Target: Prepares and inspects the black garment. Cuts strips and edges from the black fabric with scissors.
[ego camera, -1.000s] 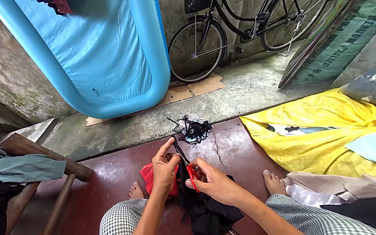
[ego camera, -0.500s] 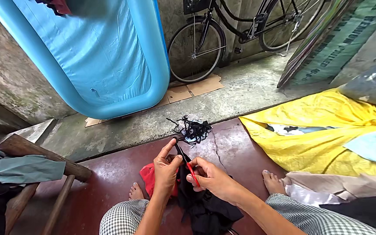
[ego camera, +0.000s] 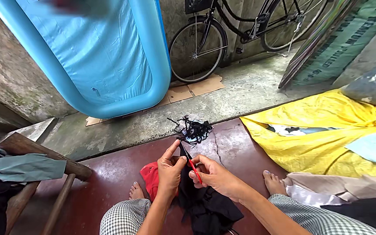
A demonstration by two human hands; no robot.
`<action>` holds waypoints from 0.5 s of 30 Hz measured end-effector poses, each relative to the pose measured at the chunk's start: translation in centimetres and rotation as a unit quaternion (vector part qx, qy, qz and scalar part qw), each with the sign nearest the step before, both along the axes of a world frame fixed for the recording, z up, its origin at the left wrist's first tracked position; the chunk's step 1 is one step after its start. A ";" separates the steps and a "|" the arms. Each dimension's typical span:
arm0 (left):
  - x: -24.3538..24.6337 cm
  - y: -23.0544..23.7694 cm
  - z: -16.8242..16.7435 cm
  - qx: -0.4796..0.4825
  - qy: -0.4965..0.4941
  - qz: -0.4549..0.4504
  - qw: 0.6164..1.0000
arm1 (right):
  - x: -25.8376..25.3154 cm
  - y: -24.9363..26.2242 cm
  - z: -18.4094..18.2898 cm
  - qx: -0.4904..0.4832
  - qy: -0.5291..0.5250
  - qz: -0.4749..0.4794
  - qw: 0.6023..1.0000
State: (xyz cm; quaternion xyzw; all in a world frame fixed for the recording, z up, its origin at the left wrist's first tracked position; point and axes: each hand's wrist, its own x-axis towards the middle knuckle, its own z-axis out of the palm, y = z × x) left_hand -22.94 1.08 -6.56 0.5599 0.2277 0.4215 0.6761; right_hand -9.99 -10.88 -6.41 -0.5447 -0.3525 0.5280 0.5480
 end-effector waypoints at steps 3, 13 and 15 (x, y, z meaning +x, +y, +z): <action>0.1 -0.2 -0.2 0.024 0.007 -0.007 1.000 | 0.2 0.0 0.0 0.005 -0.002 0.003 1.000; -0.1 -0.3 -0.5 0.089 0.031 -0.026 0.995 | 1.1 -0.3 0.7 -0.003 0.018 0.016 1.000; -0.2 -0.2 -0.8 0.116 0.038 -0.040 0.992 | 1.4 -0.4 0.8 -0.001 0.010 0.017 1.000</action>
